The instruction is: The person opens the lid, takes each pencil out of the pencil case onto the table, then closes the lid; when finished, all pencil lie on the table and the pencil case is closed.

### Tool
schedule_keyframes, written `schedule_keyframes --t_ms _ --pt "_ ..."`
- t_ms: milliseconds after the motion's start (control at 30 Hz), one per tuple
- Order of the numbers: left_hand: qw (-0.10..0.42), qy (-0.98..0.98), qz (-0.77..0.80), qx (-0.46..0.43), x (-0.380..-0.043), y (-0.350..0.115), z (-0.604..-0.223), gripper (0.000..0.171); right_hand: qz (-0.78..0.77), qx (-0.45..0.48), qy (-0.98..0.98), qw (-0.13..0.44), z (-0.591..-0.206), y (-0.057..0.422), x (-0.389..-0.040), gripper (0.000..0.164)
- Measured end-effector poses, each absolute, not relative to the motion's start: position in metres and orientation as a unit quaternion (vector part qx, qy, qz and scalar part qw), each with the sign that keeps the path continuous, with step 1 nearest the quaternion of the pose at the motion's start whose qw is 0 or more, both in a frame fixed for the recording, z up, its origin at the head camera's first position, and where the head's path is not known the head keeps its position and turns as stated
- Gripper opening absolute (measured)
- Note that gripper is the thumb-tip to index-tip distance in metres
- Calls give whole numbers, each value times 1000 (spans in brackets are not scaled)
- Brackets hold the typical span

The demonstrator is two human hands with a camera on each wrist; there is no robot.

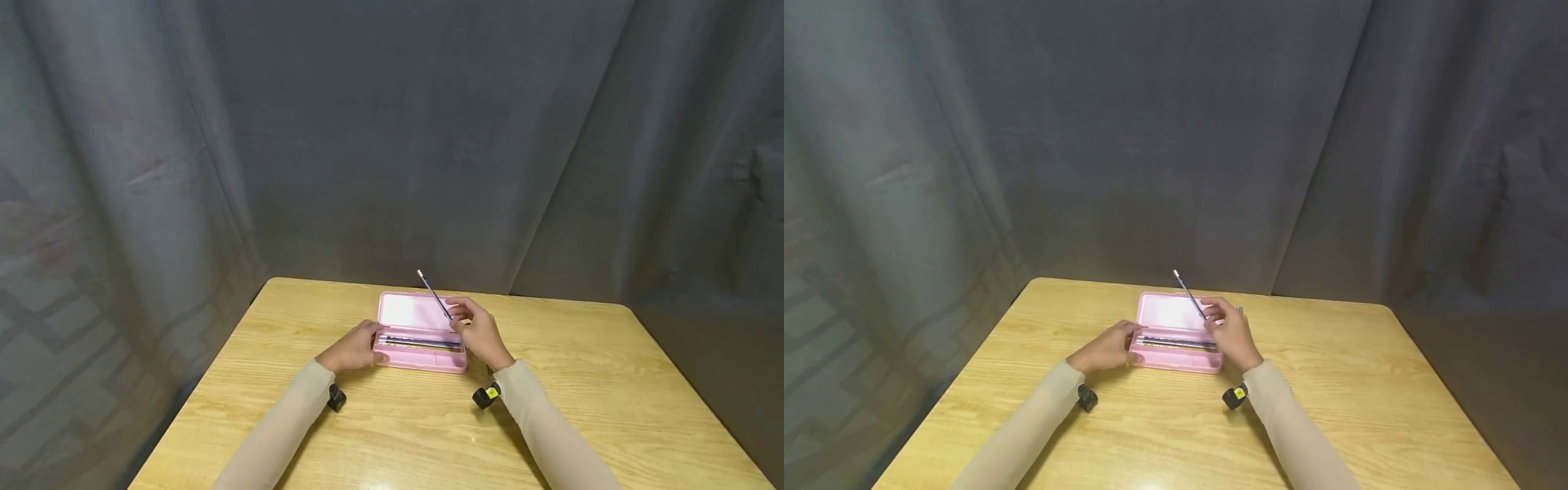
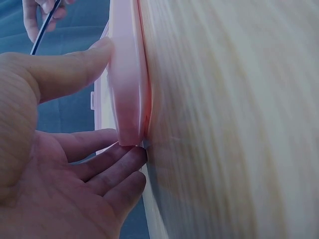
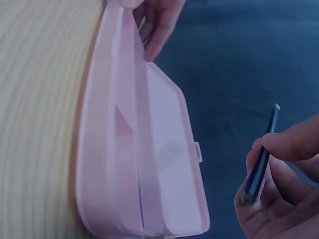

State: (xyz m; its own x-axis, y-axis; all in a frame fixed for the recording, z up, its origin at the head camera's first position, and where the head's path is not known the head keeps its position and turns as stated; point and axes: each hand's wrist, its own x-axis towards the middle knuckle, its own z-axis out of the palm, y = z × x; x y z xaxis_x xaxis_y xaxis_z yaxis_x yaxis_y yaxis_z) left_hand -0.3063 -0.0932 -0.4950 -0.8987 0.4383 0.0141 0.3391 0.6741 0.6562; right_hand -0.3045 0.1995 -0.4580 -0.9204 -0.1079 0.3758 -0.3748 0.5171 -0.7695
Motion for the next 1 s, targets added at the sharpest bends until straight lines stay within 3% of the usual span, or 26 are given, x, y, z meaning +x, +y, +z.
schedule_keyframes --t_ms 433,1000 --pt "78 911 345 214 -307 -93 -494 77 494 106 -845 173 -451 214 -308 38" --pt "72 911 343 217 -306 -91 -490 74 513 67 -839 168 -443 239 -310 37"
